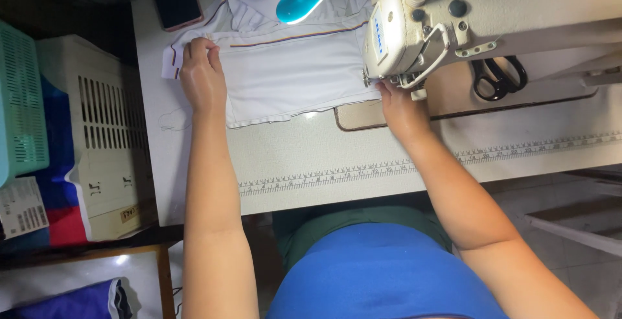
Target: Aligning and smoothing pieces of fabric on a sewing machine table
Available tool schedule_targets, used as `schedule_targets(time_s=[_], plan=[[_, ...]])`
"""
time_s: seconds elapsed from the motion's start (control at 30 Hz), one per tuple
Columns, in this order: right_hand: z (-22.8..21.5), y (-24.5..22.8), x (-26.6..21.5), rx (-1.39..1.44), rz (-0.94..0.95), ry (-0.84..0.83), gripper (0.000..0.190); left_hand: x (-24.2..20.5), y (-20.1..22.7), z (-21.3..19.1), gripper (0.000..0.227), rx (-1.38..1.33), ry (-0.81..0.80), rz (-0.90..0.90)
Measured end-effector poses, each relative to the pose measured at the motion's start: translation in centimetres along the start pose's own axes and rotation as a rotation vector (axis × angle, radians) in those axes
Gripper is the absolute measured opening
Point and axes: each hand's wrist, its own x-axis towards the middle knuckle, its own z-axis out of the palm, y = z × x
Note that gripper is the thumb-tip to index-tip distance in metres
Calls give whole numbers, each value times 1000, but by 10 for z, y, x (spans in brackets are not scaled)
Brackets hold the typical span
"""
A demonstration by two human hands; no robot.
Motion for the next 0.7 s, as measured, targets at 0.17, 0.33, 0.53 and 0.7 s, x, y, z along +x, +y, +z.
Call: schedule_targets(time_s=[0.17,0.33,0.53,0.7], plan=[[7,5,-3,17,15,0,17,-2,-2,6,16,-30,13,-2],[-29,-3,1,126,32,33,19,-3,-2,6,16,-75,42,-10],[-92,63,-57,441,182,42,21,-2,-3,5,16,-159,75,-23],[-145,240,-120,647,260,10,20,-3,-6,5,16,-239,79,-55]])
